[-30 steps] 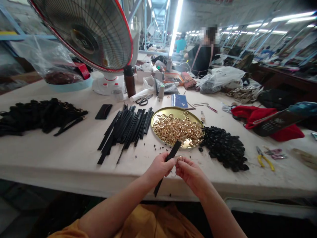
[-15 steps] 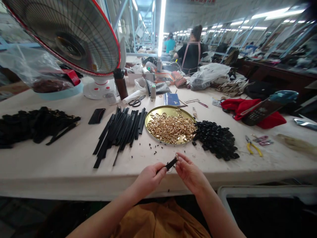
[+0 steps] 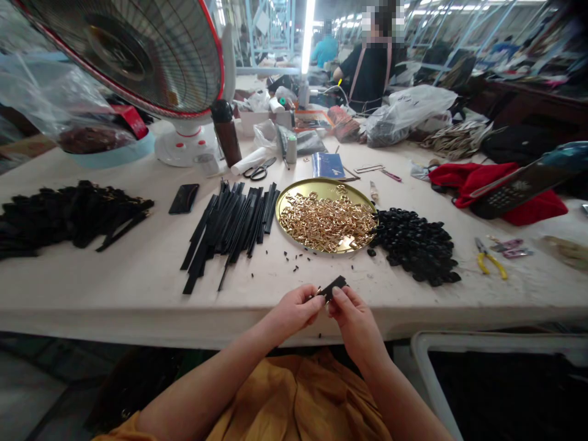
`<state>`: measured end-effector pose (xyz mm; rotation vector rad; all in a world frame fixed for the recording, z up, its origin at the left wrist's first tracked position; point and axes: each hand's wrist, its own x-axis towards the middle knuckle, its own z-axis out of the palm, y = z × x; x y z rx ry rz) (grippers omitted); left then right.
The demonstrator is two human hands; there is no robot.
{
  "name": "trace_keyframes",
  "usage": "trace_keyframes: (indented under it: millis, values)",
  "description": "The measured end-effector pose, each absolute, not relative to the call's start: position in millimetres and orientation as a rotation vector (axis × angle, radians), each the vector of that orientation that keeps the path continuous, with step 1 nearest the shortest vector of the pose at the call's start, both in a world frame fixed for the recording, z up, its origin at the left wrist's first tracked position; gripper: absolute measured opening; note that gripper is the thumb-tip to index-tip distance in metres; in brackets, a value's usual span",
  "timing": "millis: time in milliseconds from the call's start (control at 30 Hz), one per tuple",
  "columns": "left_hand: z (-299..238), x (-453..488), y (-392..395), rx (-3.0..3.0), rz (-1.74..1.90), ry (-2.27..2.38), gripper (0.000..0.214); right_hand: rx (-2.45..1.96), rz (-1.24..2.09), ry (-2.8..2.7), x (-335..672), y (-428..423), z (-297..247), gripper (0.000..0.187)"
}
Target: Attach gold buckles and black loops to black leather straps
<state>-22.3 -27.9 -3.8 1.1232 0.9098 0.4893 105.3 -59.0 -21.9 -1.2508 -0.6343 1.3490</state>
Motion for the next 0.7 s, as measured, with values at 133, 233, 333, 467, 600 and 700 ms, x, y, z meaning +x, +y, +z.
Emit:
trace_keyframes:
  millis: [133,233,333,467,600,700]
  values:
    - [-6.4,-24.9,-26.5,1.016,0.446,0.880,0.027,-1.248,1.474,-0.587,107.3,-57.4,-25.1,0.025]
    - [-12.7,-24.7,-26.4,1.062,0.427,0.928,0.026,-1.414,1.170,-0.920,109.9,-62.4,-25.3,0.022]
    - [-16.2,-23.2,-28.5,1.200,0.439,1.024,0.023,-1.491,0.882,-1.170,112.7,-67.1,-25.4,0.017]
    - [-8.4,-24.4,-33.9,1.389,0.442,1.071,0.025,-1.452,1.150,-1.034,112.9,-66.5,-23.7,0.018]
    - [-5.6,-30.0,-34.4,1.457,0.445,0.989,0.029,-1.364,1.340,-0.906,109.9,-63.0,-22.5,0.019]
    - [-15.6,-30.2,-29.6,1.393,0.424,0.976,0.034,-1.319,1.303,-0.950,108.0,-65.4,-25.5,0.016]
